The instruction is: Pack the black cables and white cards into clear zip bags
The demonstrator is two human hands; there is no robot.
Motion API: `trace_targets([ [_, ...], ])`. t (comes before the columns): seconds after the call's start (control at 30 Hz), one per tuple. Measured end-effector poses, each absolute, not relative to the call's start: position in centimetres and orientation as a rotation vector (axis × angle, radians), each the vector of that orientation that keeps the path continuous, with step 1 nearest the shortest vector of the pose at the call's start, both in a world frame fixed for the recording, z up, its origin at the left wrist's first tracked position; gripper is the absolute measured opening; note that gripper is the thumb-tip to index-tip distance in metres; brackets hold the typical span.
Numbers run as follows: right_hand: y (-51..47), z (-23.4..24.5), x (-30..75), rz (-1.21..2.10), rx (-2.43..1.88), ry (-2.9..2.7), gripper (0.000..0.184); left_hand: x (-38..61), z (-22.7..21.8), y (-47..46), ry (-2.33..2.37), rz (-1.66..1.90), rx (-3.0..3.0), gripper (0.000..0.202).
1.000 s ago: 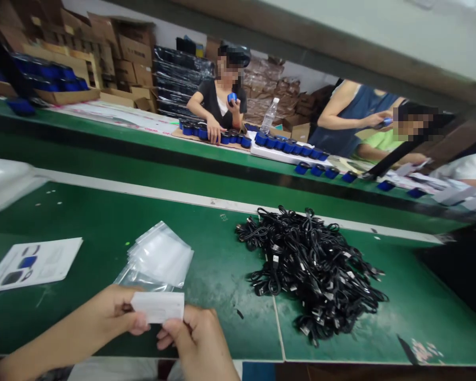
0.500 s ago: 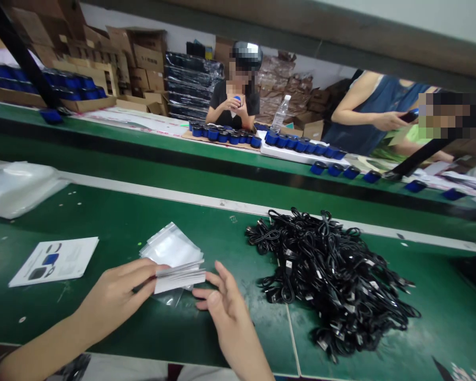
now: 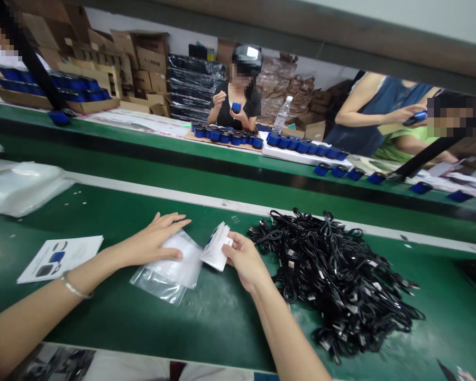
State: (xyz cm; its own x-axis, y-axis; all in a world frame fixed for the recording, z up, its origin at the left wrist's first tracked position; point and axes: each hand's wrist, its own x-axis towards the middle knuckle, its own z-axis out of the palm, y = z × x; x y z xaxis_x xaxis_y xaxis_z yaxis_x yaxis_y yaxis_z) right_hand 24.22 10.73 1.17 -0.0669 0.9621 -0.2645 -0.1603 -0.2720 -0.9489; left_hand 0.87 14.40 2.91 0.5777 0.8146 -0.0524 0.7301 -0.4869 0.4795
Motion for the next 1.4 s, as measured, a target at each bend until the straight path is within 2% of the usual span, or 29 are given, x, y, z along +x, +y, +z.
trace_targets([
  [0.1,13.4,0.7,24.0,1.432,-1.332,-1.087,0.018,0.6,2.0,14.6,1.2,0.203,2.356,0.063],
  [0.13,14.1,0.4,23.8,1.4,-1.357,-1.133,0.018,0.4,1.9,14.0,1.189,0.189,2.354,0.069],
  [0.23,15.4,0.0,23.2,1.279,-1.441,-1.29,0.02,-0.5,2.0,11.6,1.13,0.065,2.354,0.102],
  [0.3,15.5,-0.1,23.0,1.137,-1.509,-1.401,0.027,-1.3,2.2,10.5,1.091,-0.039,2.345,0.114],
  [0.43,14.5,0.4,23.2,0.768,-1.6,-1.594,0.043,-2.1,1.9,9.7,1.126,-0.031,2.297,0.097],
  [0.6,13.0,0.7,23.7,0.53,-1.651,-1.733,0.023,-1.2,-0.3,8.8,1.213,0.216,2.358,0.066],
  [0.7,12.0,1.0,24.1,0.5,-1.654,-1.828,0.023,-0.5,-1.4,8.0,1.285,0.308,2.374,0.066],
  [0.87,9.4,2.4,26.0,0.38,-1.659,-2.066,0.012,-0.5,-2.1,7.4,1.342,0.419,2.392,0.078],
  [1.03,6.9,2.9,25.7,0.475,-1.601,-2.172,0.007,-1.1,-2.1,7.8,1.221,0.356,2.428,0.061],
  [1.17,5.7,1.5,23.0,0.503,-1.617,-2.075,0.029,-0.4,-1.5,8.2,1.298,0.391,2.326,0.05],
  [1.3,4.6,-0.3,21.0,0.355,-1.543,-2.042,0.034,0.3,-0.4,8.9,1.462,0.439,2.078,0.059],
  [1.4,3.3,-1.3,20.1,0.156,-1.42,-2.056,0.039,0.3,0.2,9.6,1.515,0.463,1.979,0.052],
])
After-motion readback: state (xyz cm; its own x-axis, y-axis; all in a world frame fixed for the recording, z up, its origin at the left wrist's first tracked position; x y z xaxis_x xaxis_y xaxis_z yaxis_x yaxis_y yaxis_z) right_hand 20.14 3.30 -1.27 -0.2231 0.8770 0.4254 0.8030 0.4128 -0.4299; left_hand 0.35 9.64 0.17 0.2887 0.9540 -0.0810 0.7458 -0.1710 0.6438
